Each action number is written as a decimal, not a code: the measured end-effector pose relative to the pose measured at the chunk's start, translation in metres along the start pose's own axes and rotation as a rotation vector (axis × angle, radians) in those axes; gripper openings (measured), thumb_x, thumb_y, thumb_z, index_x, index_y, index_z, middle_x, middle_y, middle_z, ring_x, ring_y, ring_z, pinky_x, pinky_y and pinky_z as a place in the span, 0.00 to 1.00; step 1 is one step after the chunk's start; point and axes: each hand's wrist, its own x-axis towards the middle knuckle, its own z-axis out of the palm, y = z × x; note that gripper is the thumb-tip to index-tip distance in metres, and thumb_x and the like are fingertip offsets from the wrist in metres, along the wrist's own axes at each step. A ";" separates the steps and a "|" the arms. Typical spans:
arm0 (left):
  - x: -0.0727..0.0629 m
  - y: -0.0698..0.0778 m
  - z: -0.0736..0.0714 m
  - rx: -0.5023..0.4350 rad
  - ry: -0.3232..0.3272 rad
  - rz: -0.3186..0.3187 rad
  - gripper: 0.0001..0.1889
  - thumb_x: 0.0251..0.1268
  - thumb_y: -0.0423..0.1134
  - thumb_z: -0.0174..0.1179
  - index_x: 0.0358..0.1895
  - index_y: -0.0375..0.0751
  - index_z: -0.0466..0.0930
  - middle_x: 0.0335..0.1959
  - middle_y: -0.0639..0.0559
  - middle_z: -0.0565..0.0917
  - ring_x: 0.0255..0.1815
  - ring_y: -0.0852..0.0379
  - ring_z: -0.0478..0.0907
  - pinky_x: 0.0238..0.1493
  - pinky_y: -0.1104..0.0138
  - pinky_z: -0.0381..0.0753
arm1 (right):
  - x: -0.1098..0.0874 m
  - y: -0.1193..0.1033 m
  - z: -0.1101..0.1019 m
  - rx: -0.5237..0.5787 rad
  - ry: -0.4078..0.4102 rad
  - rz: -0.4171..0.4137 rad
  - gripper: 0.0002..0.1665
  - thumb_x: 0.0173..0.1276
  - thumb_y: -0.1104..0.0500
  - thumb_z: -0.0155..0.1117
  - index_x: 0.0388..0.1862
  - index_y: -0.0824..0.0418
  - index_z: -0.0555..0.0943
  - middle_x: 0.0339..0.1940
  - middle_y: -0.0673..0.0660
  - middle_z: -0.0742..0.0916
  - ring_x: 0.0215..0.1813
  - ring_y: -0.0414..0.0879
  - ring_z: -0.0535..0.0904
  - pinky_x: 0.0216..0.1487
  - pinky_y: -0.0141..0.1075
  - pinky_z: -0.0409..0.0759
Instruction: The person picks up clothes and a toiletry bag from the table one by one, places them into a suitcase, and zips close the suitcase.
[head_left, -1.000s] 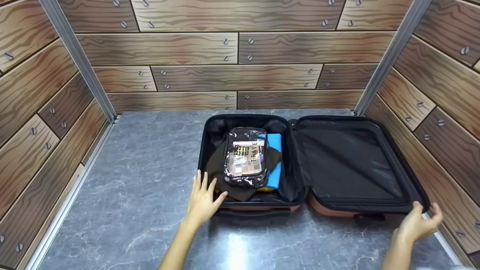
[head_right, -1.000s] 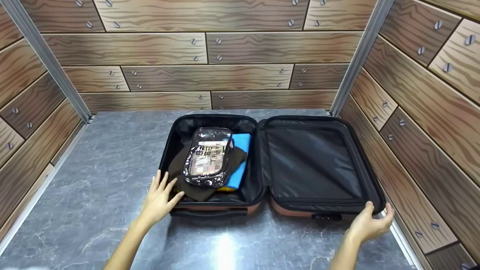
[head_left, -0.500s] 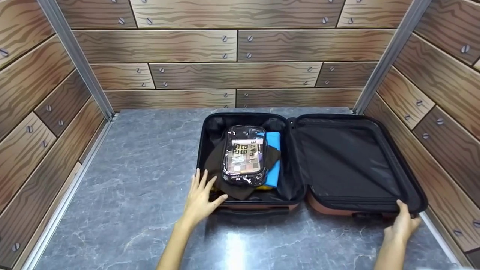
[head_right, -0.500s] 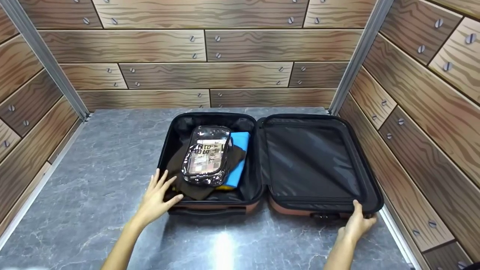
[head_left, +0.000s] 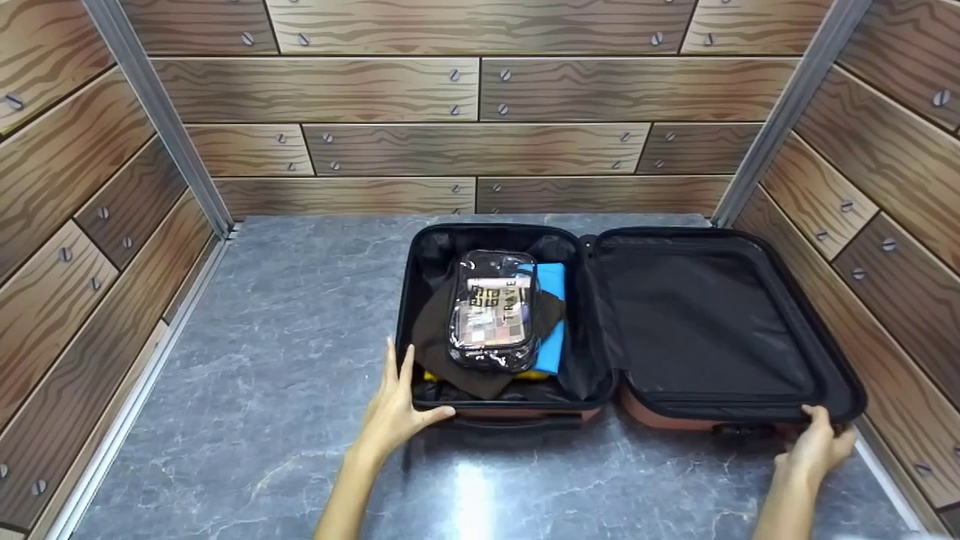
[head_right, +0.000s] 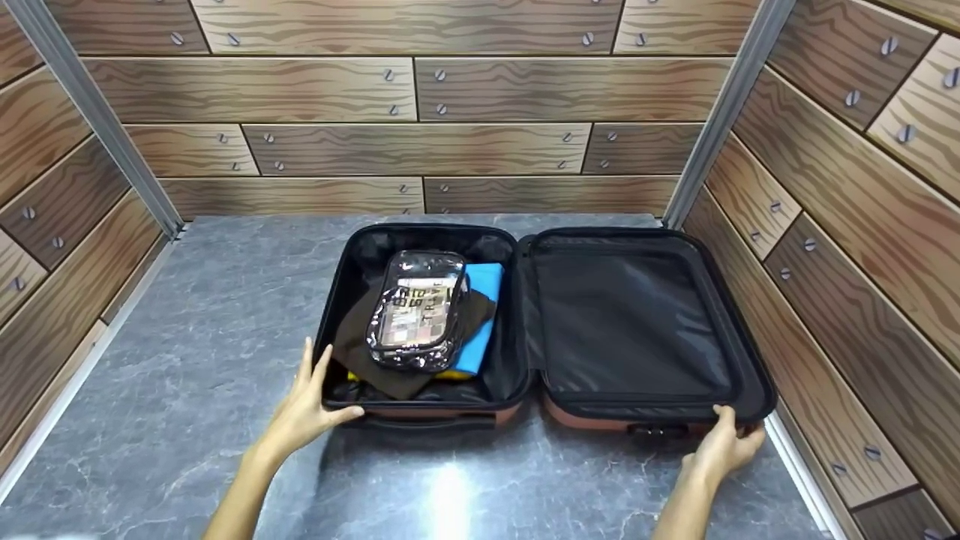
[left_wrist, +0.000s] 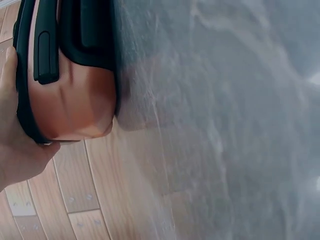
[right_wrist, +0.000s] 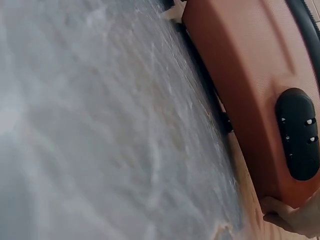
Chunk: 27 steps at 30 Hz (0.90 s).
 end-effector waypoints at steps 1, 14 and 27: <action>0.000 0.000 0.000 0.000 -0.005 -0.003 0.59 0.39 0.68 0.64 0.71 0.35 0.48 0.71 0.34 0.35 0.68 0.35 0.46 0.52 0.48 0.69 | 0.000 -0.001 0.002 0.003 0.000 -0.017 0.22 0.55 0.71 0.60 0.47 0.53 0.68 0.38 0.51 0.80 0.20 0.42 0.77 0.13 0.33 0.74; 0.001 0.001 -0.001 0.004 -0.031 -0.018 0.57 0.41 0.68 0.62 0.71 0.35 0.50 0.72 0.36 0.35 0.67 0.35 0.47 0.53 0.48 0.69 | -0.008 -0.020 0.020 0.017 -0.044 -0.119 0.35 0.51 0.77 0.57 0.59 0.55 0.71 0.55 0.50 0.75 0.29 0.40 0.79 0.15 0.32 0.76; 0.002 0.000 0.001 -0.023 -0.025 -0.006 0.56 0.42 0.66 0.63 0.69 0.32 0.53 0.71 0.33 0.36 0.67 0.33 0.46 0.57 0.46 0.63 | -0.039 -0.050 0.061 -0.052 -0.098 -0.411 0.37 0.46 0.79 0.54 0.58 0.59 0.74 0.51 0.57 0.78 0.44 0.44 0.74 0.29 0.25 0.75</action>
